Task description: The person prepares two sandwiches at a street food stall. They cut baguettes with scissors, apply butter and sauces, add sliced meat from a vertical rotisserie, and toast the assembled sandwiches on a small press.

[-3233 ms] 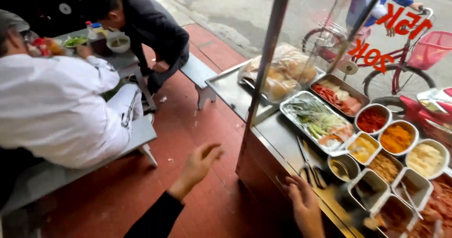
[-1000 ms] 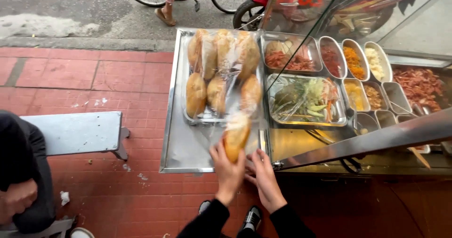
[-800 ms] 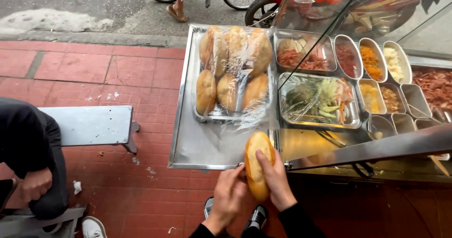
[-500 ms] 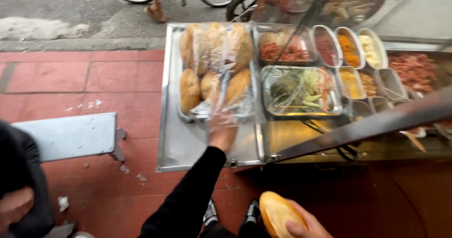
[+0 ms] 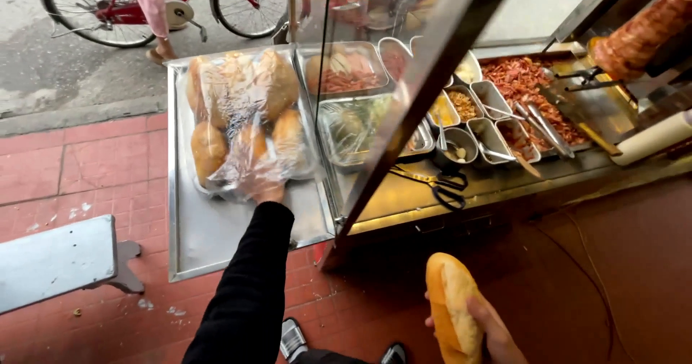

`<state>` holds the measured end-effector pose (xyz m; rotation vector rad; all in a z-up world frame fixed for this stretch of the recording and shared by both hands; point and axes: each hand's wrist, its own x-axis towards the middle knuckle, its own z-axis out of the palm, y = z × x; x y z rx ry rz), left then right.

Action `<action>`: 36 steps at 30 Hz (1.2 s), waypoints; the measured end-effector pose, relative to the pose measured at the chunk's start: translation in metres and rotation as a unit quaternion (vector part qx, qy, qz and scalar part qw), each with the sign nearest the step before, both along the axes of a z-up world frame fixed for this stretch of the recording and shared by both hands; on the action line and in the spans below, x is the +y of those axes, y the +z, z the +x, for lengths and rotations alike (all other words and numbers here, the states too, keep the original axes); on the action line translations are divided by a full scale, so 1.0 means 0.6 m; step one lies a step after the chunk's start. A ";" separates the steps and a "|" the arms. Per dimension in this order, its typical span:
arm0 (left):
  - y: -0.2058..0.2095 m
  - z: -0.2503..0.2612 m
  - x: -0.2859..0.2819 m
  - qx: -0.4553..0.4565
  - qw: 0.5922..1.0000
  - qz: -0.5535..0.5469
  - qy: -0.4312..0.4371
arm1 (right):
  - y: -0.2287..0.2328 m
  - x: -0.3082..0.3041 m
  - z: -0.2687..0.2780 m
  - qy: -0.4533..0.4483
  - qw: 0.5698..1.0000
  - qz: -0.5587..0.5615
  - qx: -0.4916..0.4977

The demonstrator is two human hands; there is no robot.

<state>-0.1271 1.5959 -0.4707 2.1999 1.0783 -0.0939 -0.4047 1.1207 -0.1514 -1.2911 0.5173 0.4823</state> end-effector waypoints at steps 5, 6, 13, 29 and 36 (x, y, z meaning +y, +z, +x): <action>0.215 -0.135 -0.131 -0.367 0.923 -0.020 0.117 | 0.040 -0.044 0.028 0.049 0.998 0.033 -0.002; 0.207 -0.152 -0.140 -0.369 0.921 -0.010 0.124 | 0.033 -0.072 0.036 0.059 0.997 0.039 -0.003; 0.235 -0.426 -0.318 -0.415 0.889 0.162 0.107 | -0.001 -0.271 0.080 0.070 0.994 0.084 0.010; 0.285 -0.014 -0.622 -0.457 0.866 0.180 -0.096 | -0.037 -0.438 0.329 0.009 0.985 0.168 -0.041; 0.226 0.190 -0.651 -0.350 0.920 0.176 -0.007 | -0.117 -0.638 0.394 -0.029 0.987 0.151 -0.043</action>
